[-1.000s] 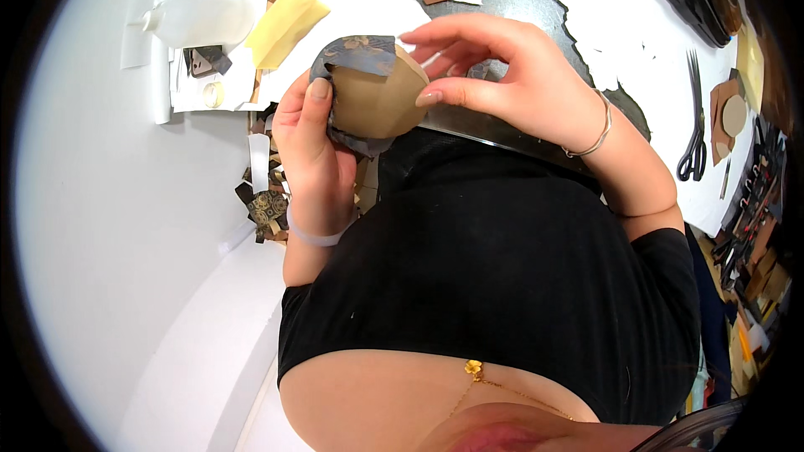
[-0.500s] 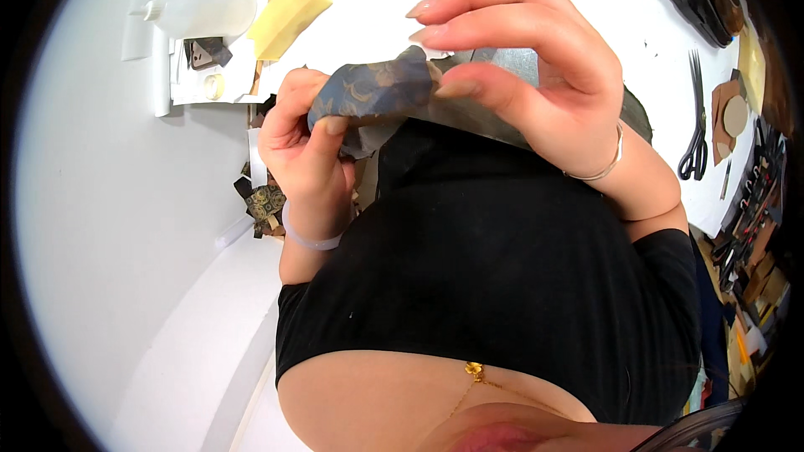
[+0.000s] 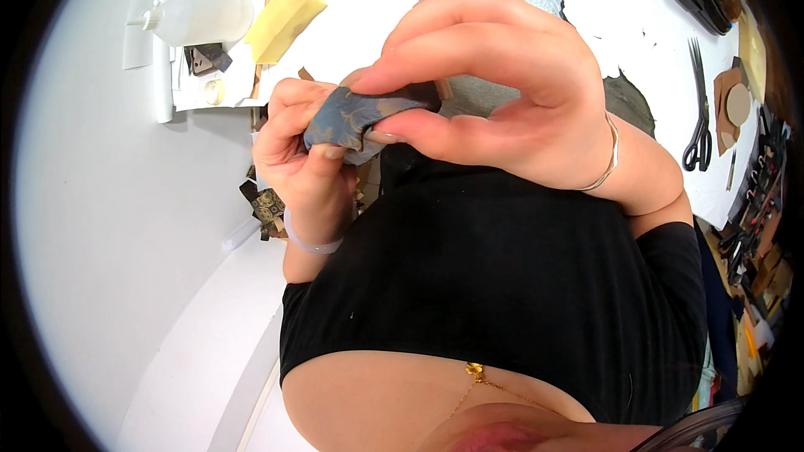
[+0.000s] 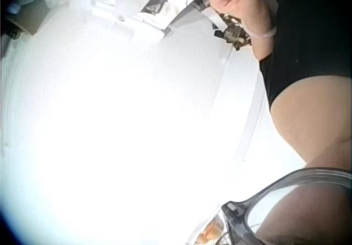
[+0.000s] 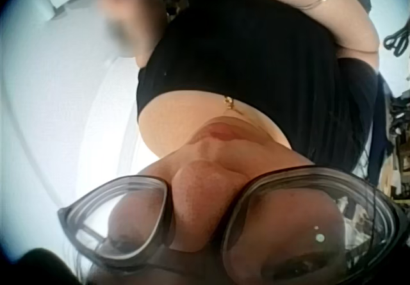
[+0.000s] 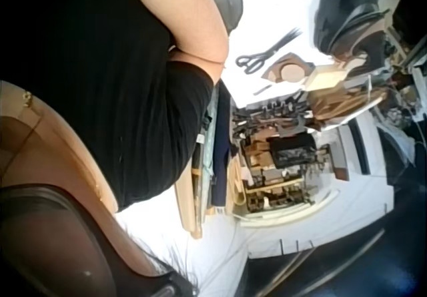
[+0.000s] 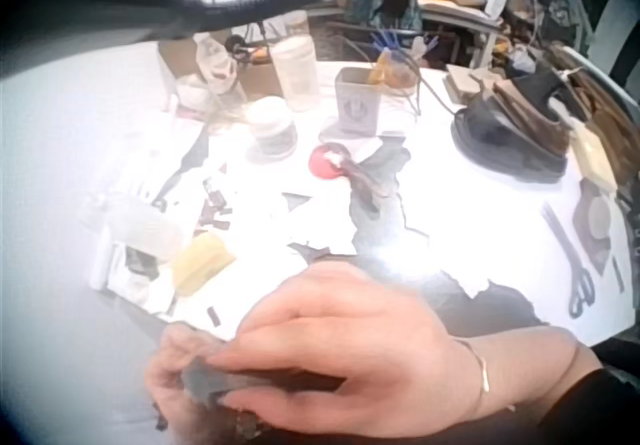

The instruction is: The person uses a heated tool to press and seal the edges of a small patterned leather piece. They repeatedly inspect the edges, fold the piece, and use a household iron to press the seam flat. The work is performed on a cluttered white workbench.

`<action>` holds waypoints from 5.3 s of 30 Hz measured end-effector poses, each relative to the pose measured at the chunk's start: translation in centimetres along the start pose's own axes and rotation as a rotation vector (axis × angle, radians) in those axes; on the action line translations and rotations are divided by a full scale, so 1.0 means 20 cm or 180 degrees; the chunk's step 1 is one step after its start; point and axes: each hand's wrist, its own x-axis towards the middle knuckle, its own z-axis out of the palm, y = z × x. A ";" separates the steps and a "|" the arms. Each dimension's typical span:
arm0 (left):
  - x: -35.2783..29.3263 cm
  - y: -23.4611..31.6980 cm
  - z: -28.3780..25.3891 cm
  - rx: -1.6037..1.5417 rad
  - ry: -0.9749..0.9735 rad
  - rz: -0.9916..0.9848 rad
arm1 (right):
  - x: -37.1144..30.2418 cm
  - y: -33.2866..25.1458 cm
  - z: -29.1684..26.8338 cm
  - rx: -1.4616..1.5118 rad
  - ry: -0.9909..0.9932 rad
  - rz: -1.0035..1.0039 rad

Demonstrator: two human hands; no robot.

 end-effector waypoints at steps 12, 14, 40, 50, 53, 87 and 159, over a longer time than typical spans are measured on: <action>-0.01 0.00 0.00 -0.0140 0.0020 -0.0072 | 0.00 -0.01 0.01 -0.0082 0.0020 0.0026; -0.01 -0.02 -0.02 -0.0285 -0.0035 0.0062 | 0.00 0.00 0.00 -0.0148 0.0001 -0.0029; -0.01 -0.02 -0.01 -0.0126 -0.0203 0.0602 | -0.04 -0.04 -0.01 -0.0314 -0.0008 -0.0031; 0.01 0.02 -0.01 0.0383 -0.0307 0.0463 | -0.05 -0.03 -0.03 0.0072 -0.0129 0.0514; 0.05 0.08 0.04 0.0584 -0.0400 0.0532 | -0.13 0.00 -0.01 0.0642 0.0069 0.1317; 0.13 0.18 0.04 -0.0193 -0.0446 -0.0780 | -0.26 0.09 -0.11 0.1223 0.0180 0.1546; 0.25 0.27 0.23 0.2626 -0.1236 0.2083 | -0.22 0.08 -0.16 -0.0338 0.0373 0.0428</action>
